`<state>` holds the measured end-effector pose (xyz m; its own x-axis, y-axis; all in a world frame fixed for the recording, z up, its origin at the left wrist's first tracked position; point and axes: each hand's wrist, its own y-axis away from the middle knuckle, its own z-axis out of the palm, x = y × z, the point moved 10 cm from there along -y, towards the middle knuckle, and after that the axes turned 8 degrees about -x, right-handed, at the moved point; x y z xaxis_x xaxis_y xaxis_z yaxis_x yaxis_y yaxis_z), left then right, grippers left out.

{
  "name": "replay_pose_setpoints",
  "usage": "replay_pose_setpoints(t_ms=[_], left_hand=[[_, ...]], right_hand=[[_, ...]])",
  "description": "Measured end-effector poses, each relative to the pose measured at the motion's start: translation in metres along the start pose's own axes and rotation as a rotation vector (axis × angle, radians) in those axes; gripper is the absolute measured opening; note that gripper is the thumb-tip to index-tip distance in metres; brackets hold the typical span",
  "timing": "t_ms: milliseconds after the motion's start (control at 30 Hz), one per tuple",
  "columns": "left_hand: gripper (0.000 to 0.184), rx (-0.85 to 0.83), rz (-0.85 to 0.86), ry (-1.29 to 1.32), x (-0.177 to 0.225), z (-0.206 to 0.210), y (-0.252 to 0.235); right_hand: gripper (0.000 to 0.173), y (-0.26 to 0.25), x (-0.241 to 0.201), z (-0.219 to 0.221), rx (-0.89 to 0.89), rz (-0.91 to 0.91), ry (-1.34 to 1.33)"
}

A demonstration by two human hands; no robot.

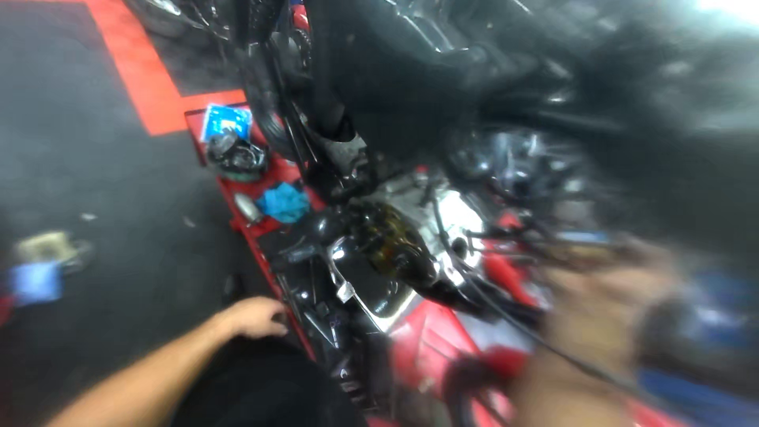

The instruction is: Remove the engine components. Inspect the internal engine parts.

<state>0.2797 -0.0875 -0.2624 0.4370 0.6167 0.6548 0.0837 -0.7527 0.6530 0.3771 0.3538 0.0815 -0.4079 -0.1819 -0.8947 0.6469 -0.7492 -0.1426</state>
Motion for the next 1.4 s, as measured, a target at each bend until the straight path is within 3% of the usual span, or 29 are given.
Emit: replay_pose_setpoints(t_ms=[67, 233, 367, 467, 600, 733, 867, 967, 1167, 1233, 1333, 1400], left_hand=[[0.049, -0.002, 0.043, 0.186, 0.011, 0.008, -0.025], [0.054, 0.056, -0.036, 0.743, 0.038, 0.027, -0.126], [0.039, 0.283, -0.066, 1.204, 0.057, 0.015, -0.18], [0.042, 0.431, 0.005, 1.424, 0.055, 0.004, -0.213], [0.04, 0.474, -0.029, 1.489, 0.049, 0.004, -0.223], [0.036, 0.468, 0.006, 1.511, 0.048, 0.012, -0.222], [0.035, 0.446, 0.014, 1.398, 0.046, 0.011, -0.213], [0.034, 0.459, 0.027, 1.369, 0.046, 0.003, -0.209], [0.035, 0.473, 0.052, 1.374, 0.048, 0.001, -0.215], [0.036, 0.464, 0.067, 1.373, 0.049, 0.004, -0.216], [0.037, 0.44, 0.077, 1.419, 0.05, 0.008, -0.217], [0.035, 0.437, 0.102, 1.483, 0.051, 0.016, -0.22]], right_hand=[[0.047, -0.004, 0.0, -0.007, -0.011, -0.029, -0.063], [0.045, 0.015, -0.013, 0.004, 0.017, 0.043, 0.334], [0.04, 0.017, -0.022, -0.016, 0.037, 0.058, 0.535], [0.039, 0.022, -0.027, -0.022, 0.065, 0.023, 0.602], [0.035, 0.023, -0.027, -0.026, 0.156, 0.067, 0.693], [0.036, -0.003, -0.031, -0.052, 0.133, 0.143, 0.774], [0.042, 0.021, -0.02, 0.0, 0.286, 0.2, 0.986], [0.036, 0.006, -0.007, -0.024, 0.053, 0.363, 1.154], [0.04, 0.005, -0.005, -0.037, 0.064, 0.367, 1.249], [0.038, 0.011, -0.007, -0.022, 0.082, 0.351, 1.259], [0.026, 0.027, -0.003, 0.023, 0.186, 0.351, 1.551], [0.027, 0.016, 0.001, 0.0, 0.045, 0.377, 1.805]])
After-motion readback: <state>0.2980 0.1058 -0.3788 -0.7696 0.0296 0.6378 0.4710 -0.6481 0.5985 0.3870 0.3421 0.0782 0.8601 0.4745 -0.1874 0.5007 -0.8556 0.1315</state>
